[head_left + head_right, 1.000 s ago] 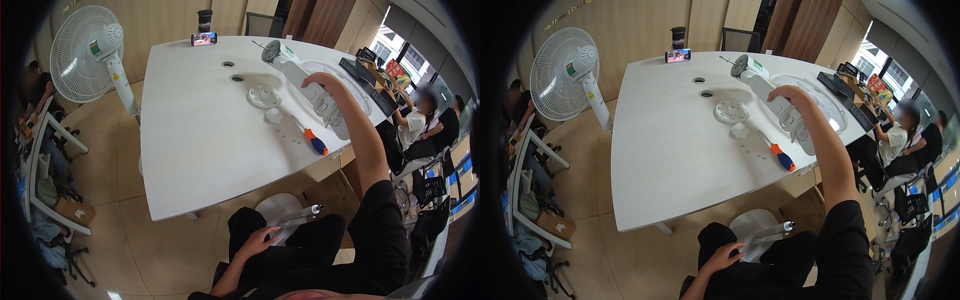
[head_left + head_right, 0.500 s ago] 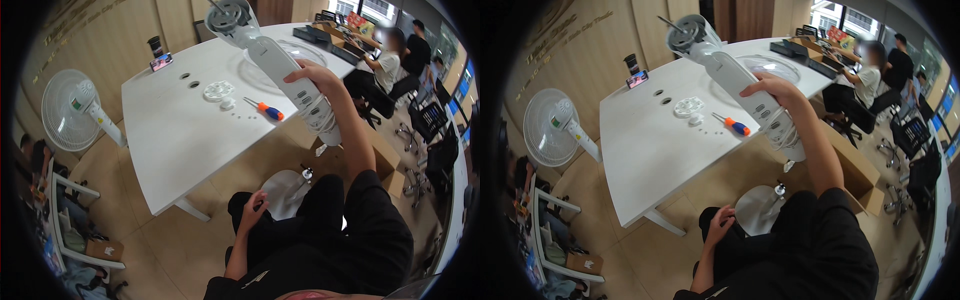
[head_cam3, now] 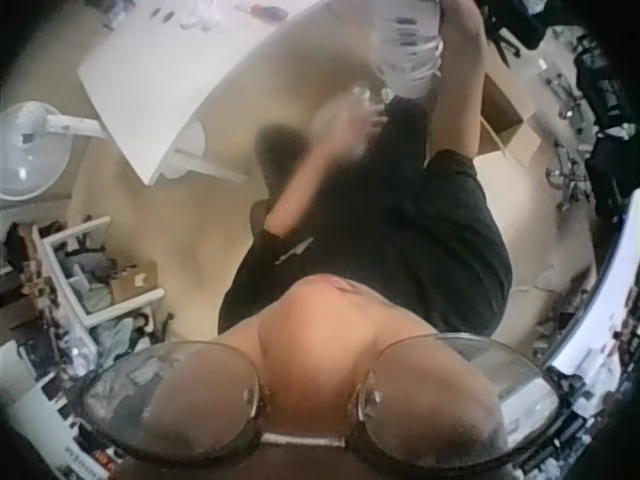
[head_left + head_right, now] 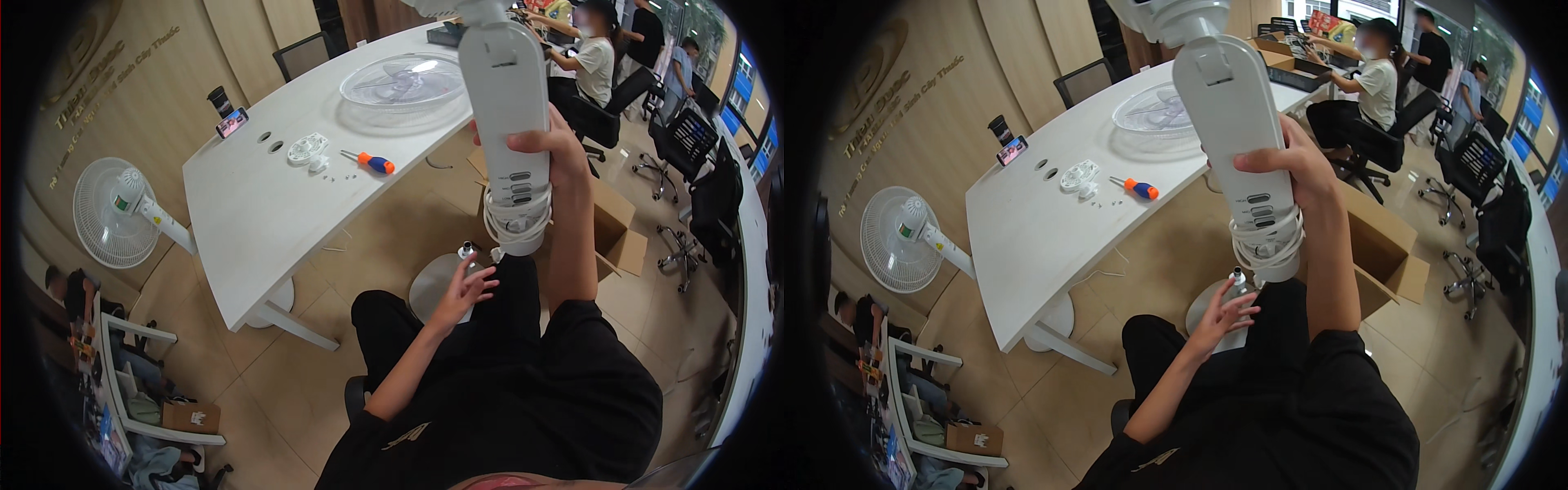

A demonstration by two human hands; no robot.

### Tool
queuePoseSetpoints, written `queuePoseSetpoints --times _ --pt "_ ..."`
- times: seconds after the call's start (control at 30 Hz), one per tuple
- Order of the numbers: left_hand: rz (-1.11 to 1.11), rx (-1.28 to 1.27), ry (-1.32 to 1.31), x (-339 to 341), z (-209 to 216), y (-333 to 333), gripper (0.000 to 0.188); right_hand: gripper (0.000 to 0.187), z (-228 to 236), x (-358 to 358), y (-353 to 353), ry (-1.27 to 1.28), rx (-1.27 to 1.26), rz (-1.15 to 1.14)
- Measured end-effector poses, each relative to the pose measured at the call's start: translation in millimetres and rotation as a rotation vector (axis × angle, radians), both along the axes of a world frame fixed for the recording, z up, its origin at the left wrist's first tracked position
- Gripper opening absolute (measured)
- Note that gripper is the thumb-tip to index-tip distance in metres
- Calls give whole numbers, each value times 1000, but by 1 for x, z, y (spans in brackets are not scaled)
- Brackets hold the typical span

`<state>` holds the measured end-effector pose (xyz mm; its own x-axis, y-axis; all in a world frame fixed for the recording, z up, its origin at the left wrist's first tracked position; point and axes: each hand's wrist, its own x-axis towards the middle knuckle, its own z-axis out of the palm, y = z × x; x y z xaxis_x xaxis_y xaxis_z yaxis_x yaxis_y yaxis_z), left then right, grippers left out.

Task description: The person is assembling or disassembling a fan motor, using a screwdriver to tighten components.

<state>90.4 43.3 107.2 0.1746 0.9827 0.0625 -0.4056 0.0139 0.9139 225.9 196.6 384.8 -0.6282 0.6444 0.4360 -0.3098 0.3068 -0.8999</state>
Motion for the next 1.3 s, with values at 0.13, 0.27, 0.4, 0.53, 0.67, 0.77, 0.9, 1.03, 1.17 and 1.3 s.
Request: queuePoseSetpoints --times 0.13,0.27,0.4,0.53,0.67,0.77,0.9,1.03,1.17,1.3 --pt "-141 -184 -368 44 2 12 104 74 -15 34 -18 53 -26 -30" --pt "-213 -157 -428 55 0 34 102 71 -56 52 -12 109 -83 -69" --pt "-69 -134 -377 51 -39 57 92 65 -92 56 -9 137 -153 -84" --pt "-14 -112 -450 51 -39 74 75 61 -110 63 -15 135 -162 -61" --pt "22 -180 -307 48 -48 86 63 63 -127 71 -19 71 -142 -79" --pt "57 -198 -311 57 -36 86 55 74 -134 81 -23 52 -150 -109" --pt "71 -117 -211 56 -25 94 47 97 -139 81 -22 52 -120 -144" --pt "65 -96 -182 51 -22 110 45 100 -142 77 -16 40 -105 -165" --pt "81 -73 -134 52 -29 113 40 99 -158 78 -9 -26 -70 -181" --pt "69 -95 -156 48 -33 101 43 99 -176 76 -8 -98 -44 -244"
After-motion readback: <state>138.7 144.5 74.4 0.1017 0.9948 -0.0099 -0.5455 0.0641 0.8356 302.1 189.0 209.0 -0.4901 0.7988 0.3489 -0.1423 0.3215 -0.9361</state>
